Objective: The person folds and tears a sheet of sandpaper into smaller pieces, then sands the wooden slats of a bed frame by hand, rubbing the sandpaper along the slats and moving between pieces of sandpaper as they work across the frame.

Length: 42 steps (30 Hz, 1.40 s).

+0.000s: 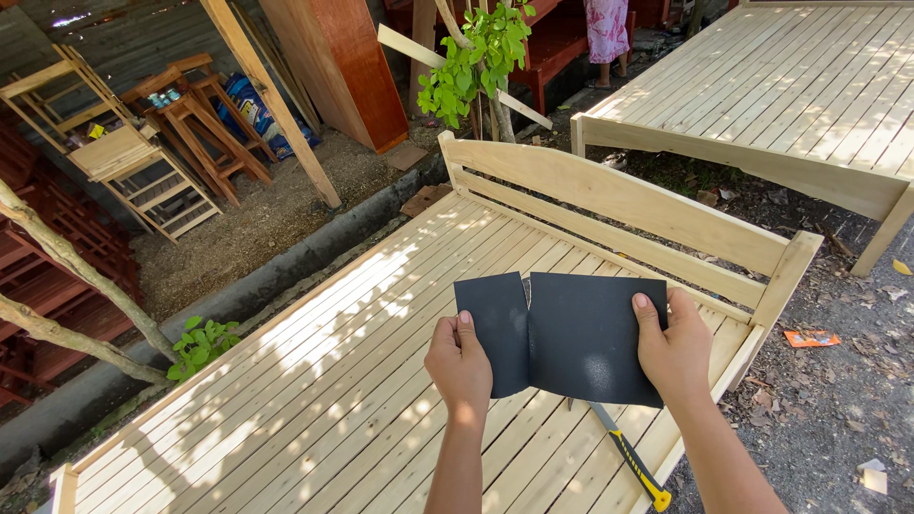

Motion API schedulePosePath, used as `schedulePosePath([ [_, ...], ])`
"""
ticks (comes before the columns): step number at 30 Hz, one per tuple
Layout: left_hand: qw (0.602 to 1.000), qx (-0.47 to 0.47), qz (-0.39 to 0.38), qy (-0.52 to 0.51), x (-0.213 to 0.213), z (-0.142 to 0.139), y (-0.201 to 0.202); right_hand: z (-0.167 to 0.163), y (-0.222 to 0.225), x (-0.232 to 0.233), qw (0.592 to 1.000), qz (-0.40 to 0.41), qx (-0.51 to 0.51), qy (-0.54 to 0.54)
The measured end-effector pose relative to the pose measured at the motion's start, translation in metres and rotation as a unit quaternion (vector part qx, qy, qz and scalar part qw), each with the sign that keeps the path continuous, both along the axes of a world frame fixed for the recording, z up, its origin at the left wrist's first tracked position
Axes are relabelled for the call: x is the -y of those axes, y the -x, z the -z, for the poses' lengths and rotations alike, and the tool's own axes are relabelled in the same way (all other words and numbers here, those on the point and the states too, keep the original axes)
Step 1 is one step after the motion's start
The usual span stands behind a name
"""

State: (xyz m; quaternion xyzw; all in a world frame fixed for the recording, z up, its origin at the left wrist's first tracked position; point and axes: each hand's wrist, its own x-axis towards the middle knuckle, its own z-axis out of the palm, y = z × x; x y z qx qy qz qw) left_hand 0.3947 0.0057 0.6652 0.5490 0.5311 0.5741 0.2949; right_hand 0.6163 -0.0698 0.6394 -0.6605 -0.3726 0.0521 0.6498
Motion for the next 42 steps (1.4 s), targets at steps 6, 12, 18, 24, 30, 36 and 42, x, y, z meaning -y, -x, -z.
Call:
schedulePosePath([
  [6,1.0,0.007,0.0,0.011,0.007,-0.004,0.005,0.001,0.009,0.006,0.998,0.015,0.043,-0.035],
  [12,1.0,0.011,0.001,0.001,0.009,-0.007,0.013,-0.008,0.017,0.012,0.998,0.044,0.014,0.032],
  [18,1.0,0.001,0.001,0.021,0.005,0.002,0.02,-0.001,0.03,0.008,0.999,0.033,0.012,0.003],
  [24,0.987,0.11,-0.111,0.04,-0.024,0.004,0.081,0.004,-0.013,0.023,0.991,0.111,0.018,-0.075],
  [30,0.983,0.141,-0.104,0.059,-0.04,0.023,0.106,0.015,-0.039,0.027,0.984,0.159,0.045,-0.066],
  [36,0.986,0.123,0.046,0.104,-0.025,0.034,0.068,0.019,0.001,0.027,0.989,0.143,0.013,-0.042],
  [42,0.932,0.18,0.279,0.148,-0.012,0.041,0.033,0.024,0.021,0.042,0.986,0.161,-0.035,0.005],
])
